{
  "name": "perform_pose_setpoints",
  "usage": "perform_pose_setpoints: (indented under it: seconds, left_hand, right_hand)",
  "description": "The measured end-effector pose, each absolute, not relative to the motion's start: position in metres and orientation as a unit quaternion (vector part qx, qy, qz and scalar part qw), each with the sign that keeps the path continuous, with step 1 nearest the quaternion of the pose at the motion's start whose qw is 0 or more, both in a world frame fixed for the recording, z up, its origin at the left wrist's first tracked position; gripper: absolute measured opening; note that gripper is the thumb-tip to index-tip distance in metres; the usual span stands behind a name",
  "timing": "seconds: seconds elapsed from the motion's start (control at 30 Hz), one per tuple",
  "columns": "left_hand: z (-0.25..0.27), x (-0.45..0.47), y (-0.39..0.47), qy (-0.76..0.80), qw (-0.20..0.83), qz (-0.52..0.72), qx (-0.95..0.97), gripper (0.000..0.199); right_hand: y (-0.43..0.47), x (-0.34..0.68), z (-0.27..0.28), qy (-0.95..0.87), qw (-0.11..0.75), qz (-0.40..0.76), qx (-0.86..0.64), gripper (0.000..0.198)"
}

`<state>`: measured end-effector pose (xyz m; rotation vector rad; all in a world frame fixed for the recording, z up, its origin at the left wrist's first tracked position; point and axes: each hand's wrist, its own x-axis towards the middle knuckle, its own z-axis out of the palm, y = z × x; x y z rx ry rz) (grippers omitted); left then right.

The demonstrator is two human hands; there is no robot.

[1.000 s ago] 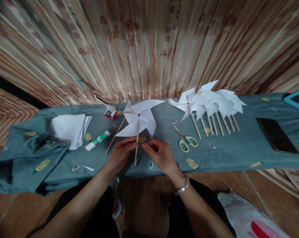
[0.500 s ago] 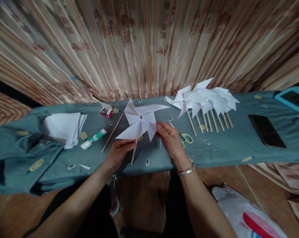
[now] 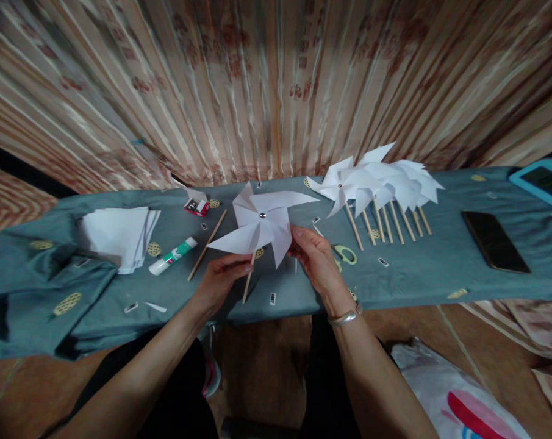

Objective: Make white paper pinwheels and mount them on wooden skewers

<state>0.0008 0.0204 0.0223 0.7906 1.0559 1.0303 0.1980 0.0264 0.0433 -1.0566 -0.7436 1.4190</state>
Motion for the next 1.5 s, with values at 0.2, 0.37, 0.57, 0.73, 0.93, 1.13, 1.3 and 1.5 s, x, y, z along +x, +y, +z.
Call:
perform_pose_setpoints:
  seconds: [0.2, 0.37, 0.57, 0.73, 0.93, 1.13, 1.3, 1.5]
  left_hand:
    - [0.02, 0.001, 0.019, 0.465, 0.676, 0.448, 0.354, 0.023]
    - [0.021, 0.001, 0.019, 0.468, 0.674, 0.445, 0.358, 0.024]
    - [0.021, 0.002, 0.018, 0.474, 0.67, 0.443, 0.361, 0.024]
    - [0.021, 0.003, 0.018, 0.472, 0.674, 0.442, 0.355, 0.025]
    - [0.022, 0.003, 0.018, 0.467, 0.68, 0.449, 0.344, 0.027]
    - [0.021, 0.004, 0.018, 0.458, 0.681, 0.45, 0.352, 0.025]
    - [0.021, 0.004, 0.017, 0.459, 0.682, 0.453, 0.345, 0.027]
    - [0.025, 0.004, 0.016, 0.451, 0.676, 0.438, 0.384, 0.032]
  right_hand:
    - [0.026, 0.198, 0.045, -0.303, 0.588, 0.6, -0.45, 0.032]
    - [0.025, 0.199, 0.044, -0.31, 0.584, 0.598, -0.453, 0.029]
    - [0.024, 0.197, 0.047, -0.318, 0.58, 0.592, -0.461, 0.029]
    - [0.024, 0.193, 0.051, -0.312, 0.564, 0.609, -0.463, 0.031]
    - [0.023, 0.19, 0.051, -0.291, 0.558, 0.628, -0.457, 0.033]
    - [0.022, 0.192, 0.049, -0.3, 0.57, 0.622, -0.446, 0.033]
    - [0.022, 0.189, 0.048, -0.284, 0.559, 0.644, -0.438, 0.032]
    - [0.02, 0.183, 0.044, -0.288, 0.542, 0.662, -0.431, 0.032]
